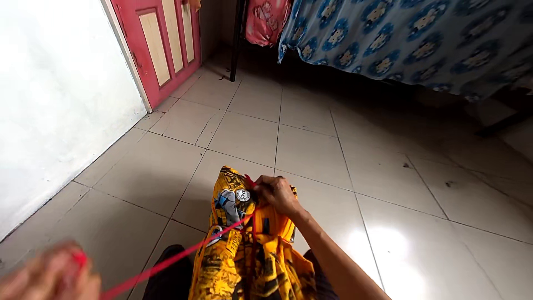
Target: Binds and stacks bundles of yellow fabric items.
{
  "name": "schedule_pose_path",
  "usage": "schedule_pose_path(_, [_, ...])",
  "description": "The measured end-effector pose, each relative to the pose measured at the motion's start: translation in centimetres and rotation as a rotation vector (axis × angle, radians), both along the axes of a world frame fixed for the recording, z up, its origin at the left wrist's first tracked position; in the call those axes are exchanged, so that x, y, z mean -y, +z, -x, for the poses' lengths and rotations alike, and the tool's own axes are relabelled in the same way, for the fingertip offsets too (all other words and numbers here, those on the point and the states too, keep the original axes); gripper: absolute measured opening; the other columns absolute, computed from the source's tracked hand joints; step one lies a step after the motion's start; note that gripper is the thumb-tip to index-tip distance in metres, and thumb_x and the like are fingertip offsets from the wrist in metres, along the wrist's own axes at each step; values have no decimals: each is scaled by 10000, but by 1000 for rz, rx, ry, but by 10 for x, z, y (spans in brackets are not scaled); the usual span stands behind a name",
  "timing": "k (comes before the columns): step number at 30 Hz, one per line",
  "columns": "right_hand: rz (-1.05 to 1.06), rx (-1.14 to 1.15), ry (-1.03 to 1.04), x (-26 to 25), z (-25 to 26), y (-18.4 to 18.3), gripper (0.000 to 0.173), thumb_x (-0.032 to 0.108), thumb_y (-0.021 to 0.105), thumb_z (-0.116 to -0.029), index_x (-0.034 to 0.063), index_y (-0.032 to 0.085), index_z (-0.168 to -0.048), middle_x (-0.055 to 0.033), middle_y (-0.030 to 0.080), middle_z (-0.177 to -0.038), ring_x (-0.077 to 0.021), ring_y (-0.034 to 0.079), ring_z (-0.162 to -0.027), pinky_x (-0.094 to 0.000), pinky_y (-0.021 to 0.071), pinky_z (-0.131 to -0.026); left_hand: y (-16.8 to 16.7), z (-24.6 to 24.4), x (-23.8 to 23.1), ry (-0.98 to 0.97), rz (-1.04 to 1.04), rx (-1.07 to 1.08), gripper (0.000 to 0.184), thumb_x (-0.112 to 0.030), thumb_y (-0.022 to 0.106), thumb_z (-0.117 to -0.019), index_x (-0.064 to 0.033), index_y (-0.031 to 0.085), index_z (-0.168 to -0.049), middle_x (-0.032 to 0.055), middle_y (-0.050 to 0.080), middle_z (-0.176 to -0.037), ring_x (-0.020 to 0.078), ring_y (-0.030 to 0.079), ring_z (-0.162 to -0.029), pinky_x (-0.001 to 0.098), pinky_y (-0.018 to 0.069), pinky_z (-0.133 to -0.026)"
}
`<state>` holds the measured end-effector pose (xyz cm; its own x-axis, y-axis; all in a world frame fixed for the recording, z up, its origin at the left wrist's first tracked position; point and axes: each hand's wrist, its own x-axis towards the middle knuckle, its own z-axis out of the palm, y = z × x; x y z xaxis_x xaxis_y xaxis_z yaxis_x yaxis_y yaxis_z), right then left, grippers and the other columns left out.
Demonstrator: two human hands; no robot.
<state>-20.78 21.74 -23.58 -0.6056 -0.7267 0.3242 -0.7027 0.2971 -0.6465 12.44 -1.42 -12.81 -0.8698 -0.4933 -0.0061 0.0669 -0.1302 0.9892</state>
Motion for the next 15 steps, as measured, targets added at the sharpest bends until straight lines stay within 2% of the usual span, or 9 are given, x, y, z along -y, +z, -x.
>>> schedule_pose_path(1, [-4, -20, 74, 1, -4, 3, 51, 5, 696, -882, -10, 744, -876, -124, 712, -746, -244, 693, -679, -474, 557, -672, 31, 20, 17, -5, 132, -45, 322, -261, 394, -1098, -320, 633, -890, -187, 593, -682, -38, 547, -582, 172, 481, -572])
schedule_pose_path(3, [5, -66, 160, -1, -14, 7, 42, -8, 713, -854, -23, 752, -847, -134, 734, -789, -257, 718, -731, -471, 574, -717, 75, 74, 28, 36, 406, -115, 396, -192, 340, -1066, -310, 545, -750, -187, 479, -559, -43, 455, -483, 143, 416, -484])
schedule_pose_path(5, [54, -126, 176, -9, -23, 5, 47, 3, 716, -841, -17, 755, -823, -122, 733, -801, -234, 719, -752, -406, 590, -731, 106, 131, 26, 22, 611, -126, 370, -204, 331, -1086, -271, 495, -761, -177, 431, -544, -36, 426, -455, 138, 401, -454])
schedule_pose_path(7, [78, -171, 165, -18, -30, -2, 101, 54, 687, -866, 8, 774, -839, -101, 727, -812, -198, 710, -756, -332, 588, -728, 125, 185, 17, -36, 659, -123, 328, -170, 329, -1103, -191, 469, -807, -147, 388, -543, -28, 391, -434, 136, 387, -444])
schedule_pose_path(10, [56, -171, 165, -25, -37, -4, 157, 82, 647, -907, 15, 789, -890, -124, 718, -834, -219, 698, -760, -326, 576, -728, 139, 260, -4, -124, 759, -190, 329, -182, 352, -1113, -116, 480, -817, -109, 362, -552, -12, 361, -413, 160, 377, -428])
schedule_pose_path(12, [50, -164, 156, -25, -43, -3, 170, 87, 638, -920, -3, 780, -891, -146, 709, -833, -239, 697, -759, -342, 576, -724, 141, 303, -27, -112, 900, -205, 329, -189, 372, -1113, -34, 544, -879, -41, 403, -636, 40, 388, -470, 217, 394, -481])
schedule_pose_path(14, [95, -165, 77, -23, -50, -6, 193, 116, 642, -915, -14, 771, -851, -150, 701, -793, -232, 686, -716, -331, 566, -685, 135, 341, -48, -72, 1033, -201, 352, -157, 394, -1105, 69, 625, -967, 79, 542, -760, 133, 503, -634, 310, 446, -647])
schedule_pose_path(15, [129, -171, 11, -20, -53, -9, 213, 136, 645, -907, -13, 763, -810, -143, 690, -757, -216, 672, -681, -311, 555, -656, 130, 356, -56, -54, 1067, -204, 352, -135, 403, -1098, 90, 642, -971, 122, 597, -813, 170, 557, -726, 343, 462, -732])
